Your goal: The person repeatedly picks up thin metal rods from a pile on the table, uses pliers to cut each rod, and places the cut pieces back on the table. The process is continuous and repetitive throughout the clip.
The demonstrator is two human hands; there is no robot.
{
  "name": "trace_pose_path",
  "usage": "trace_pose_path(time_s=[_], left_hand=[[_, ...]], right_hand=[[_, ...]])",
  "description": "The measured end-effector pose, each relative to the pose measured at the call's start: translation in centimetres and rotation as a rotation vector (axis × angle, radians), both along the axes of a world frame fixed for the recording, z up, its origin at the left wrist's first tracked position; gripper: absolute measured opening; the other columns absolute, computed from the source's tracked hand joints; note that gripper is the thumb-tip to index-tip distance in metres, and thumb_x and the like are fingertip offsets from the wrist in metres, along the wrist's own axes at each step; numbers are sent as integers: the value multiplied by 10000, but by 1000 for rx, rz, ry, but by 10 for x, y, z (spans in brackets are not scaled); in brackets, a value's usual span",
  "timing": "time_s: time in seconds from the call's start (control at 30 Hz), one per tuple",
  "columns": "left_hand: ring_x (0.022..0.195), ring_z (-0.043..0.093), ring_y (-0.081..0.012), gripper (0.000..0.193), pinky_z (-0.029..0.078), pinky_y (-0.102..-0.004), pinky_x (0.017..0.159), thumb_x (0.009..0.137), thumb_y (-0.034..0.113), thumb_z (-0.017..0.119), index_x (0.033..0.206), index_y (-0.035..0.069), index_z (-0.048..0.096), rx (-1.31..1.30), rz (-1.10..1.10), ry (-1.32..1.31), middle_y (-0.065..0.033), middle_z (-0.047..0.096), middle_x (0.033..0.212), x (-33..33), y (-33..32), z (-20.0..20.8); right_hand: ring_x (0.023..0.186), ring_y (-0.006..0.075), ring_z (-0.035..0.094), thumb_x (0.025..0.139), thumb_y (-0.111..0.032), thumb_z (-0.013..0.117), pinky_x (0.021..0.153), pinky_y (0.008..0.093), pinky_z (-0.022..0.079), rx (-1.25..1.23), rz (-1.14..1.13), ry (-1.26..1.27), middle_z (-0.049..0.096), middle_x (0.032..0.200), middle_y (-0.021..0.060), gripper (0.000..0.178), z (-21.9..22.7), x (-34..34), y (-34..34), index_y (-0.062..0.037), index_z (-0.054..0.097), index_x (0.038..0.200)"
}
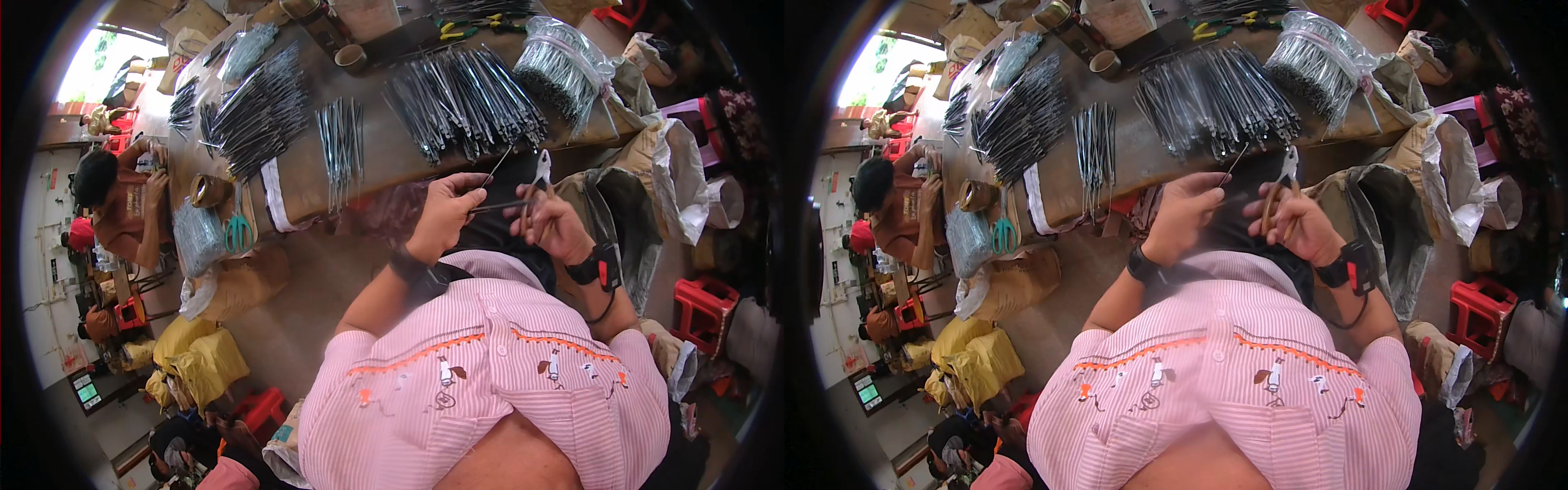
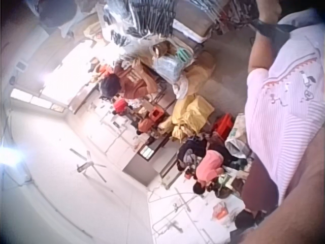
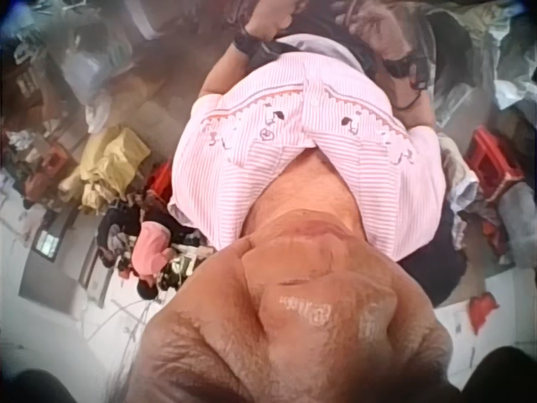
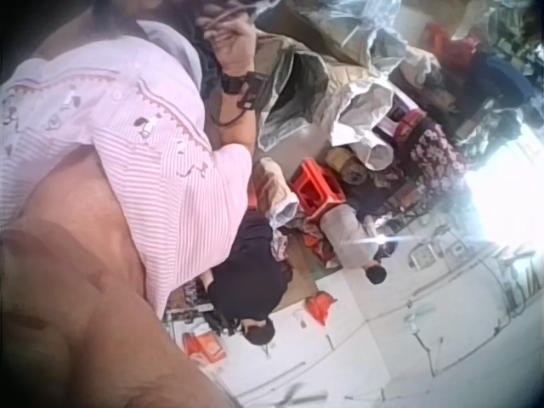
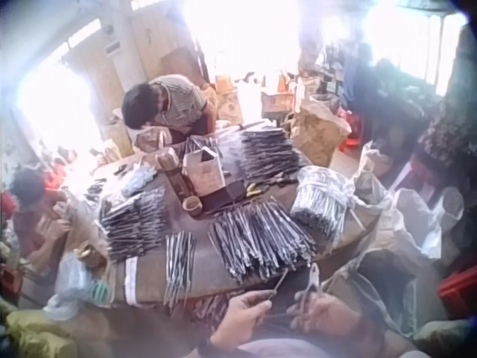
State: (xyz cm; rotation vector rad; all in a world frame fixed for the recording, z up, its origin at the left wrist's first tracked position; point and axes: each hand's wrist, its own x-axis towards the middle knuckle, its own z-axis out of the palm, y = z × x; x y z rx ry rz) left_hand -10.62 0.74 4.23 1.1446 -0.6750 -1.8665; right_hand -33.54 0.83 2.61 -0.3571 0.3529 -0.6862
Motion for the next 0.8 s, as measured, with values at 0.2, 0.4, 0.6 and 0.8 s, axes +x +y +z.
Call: trace_pose_path(time_s=[0.2,0.4,0.6,0.8], left_hand=[[738,540,-112,206,436,-229,633,807,-34,632,1006,-9,679,-349,47,-336,-33,550,863,1,2,5],[764,546,-143,215,447,-245,696,802,-40,619,1005,0,679,-532,80,-447,-57,537,841,2,-1,-3],[751,545,-153,216,448,-251,697,800,-32,617,1004,6,678,-593,90,-483,-64,533,829,3,-1,-2],[729,528,-151,218,442,-255,681,801,-29,615,1008,8,676,-609,87,-493,-63,525,815,2,0,3]], right_hand=[[836,131,507,699,-21,520,719,216,458,-368,52,787,512,975,53,616,-6,7,12,-34,424,1307],[847,245,501,720,-99,476,776,309,433,-923,69,1172,461,974,136,704,-7,4,2,-61,335,1409],[835,303,471,722,-99,471,769,342,426,-989,83,1231,410,964,164,736,0,3,-2,-102,312,1441],[817,312,466,727,-80,483,766,346,423,-1058,87,1291,407,956,169,741,4,4,-5,-86,302,1446]])
